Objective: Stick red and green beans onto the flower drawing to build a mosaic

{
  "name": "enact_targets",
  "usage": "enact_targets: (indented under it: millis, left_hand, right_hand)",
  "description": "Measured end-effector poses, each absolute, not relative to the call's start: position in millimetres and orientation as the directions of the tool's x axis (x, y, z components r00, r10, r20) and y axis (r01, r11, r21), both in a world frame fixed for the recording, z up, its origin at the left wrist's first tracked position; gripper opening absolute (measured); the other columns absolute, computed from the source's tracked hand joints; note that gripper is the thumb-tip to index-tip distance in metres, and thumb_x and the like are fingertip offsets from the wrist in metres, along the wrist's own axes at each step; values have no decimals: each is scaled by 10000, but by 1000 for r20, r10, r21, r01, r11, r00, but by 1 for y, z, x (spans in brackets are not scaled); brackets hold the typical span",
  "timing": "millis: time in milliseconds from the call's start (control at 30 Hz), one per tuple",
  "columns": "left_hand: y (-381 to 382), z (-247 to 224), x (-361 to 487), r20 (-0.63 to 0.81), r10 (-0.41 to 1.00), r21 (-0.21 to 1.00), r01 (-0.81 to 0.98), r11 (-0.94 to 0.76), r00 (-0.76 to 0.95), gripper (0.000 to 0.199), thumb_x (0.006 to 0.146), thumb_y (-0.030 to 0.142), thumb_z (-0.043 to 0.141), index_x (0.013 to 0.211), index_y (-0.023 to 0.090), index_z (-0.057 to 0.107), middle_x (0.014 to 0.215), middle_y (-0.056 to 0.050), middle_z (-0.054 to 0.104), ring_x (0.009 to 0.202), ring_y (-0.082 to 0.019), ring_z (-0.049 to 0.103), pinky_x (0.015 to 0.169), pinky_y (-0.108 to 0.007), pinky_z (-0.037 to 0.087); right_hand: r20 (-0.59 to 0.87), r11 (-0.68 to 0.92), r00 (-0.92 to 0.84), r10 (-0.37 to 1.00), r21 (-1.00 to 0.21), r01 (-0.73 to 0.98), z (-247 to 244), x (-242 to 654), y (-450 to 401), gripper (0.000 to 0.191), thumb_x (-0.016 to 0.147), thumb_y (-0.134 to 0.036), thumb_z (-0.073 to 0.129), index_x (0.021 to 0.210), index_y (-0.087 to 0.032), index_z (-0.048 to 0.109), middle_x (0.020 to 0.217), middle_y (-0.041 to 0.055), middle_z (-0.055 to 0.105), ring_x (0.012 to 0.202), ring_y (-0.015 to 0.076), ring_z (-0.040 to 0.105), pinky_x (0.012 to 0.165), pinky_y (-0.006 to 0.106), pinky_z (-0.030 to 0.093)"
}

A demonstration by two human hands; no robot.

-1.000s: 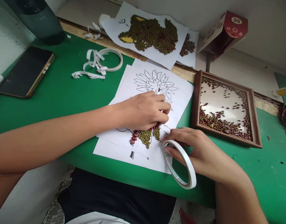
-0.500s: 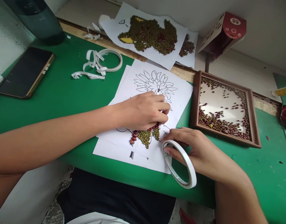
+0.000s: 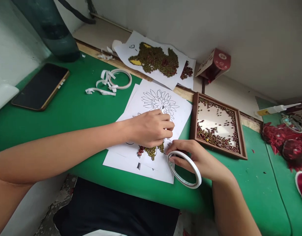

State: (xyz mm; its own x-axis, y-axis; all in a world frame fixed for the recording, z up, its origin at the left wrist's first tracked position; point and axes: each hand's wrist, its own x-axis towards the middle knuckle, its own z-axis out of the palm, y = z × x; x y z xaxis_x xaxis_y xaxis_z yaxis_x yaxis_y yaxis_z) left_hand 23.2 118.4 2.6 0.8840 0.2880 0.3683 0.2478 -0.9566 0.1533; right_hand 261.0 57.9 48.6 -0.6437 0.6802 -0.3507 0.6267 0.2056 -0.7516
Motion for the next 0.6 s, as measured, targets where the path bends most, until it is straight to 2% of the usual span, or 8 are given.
enact_targets:
  millis: [167, 267, 433, 600]
  left_hand:
    - [114, 0, 25, 358, 282, 234, 206, -950, 890, 168, 978, 258, 564, 911, 192, 704, 1080, -82, 742, 1023, -254, 620, 825, -400, 414]
    - [110, 0, 26, 373, 271, 286, 168, -943, 887, 151, 966, 270, 591, 887, 202, 700, 1074, -72, 744, 1028, -252, 619, 872, -414, 410]
    - [103, 2, 29, 387, 279, 393, 116, -912, 879, 142, 883, 324, 732, 860, 188, 696, 988, -56, 742, 996, -252, 623, 870, -412, 406]
    - [98, -1, 33, 374, 326, 468, 126, -875, 868, 126, 919, 299, 718, 887, 178, 701, 1023, -68, 747, 1007, -247, 627, 853, -393, 391]
  right_hand:
    - [-439, 138, -609, 661, -727, 673, 53, 258, 60, 201, 954, -331, 651, 1029, -177, 755, 881, 49, 741, 735, 170, 630, 658, 269, 502]
    - [-474, 96, -577, 665, -712, 696, 55, 255, 57, 199, 950, -299, 623, 1025, -160, 744, 851, 37, 716, 712, 156, 582, 649, 271, 475]
    - [-420, 42, -538, 731, -759, 650, 57, 251, 45, 160, 910, -266, 643, 997, -161, 728, 922, 39, 715, 805, 175, 608, 730, 300, 490]
    - [-343, 21, -461, 818, -784, 620, 53, 254, 30, 155, 903, -297, 669, 979, -169, 713, 886, 33, 703, 787, 173, 609, 736, 310, 491]
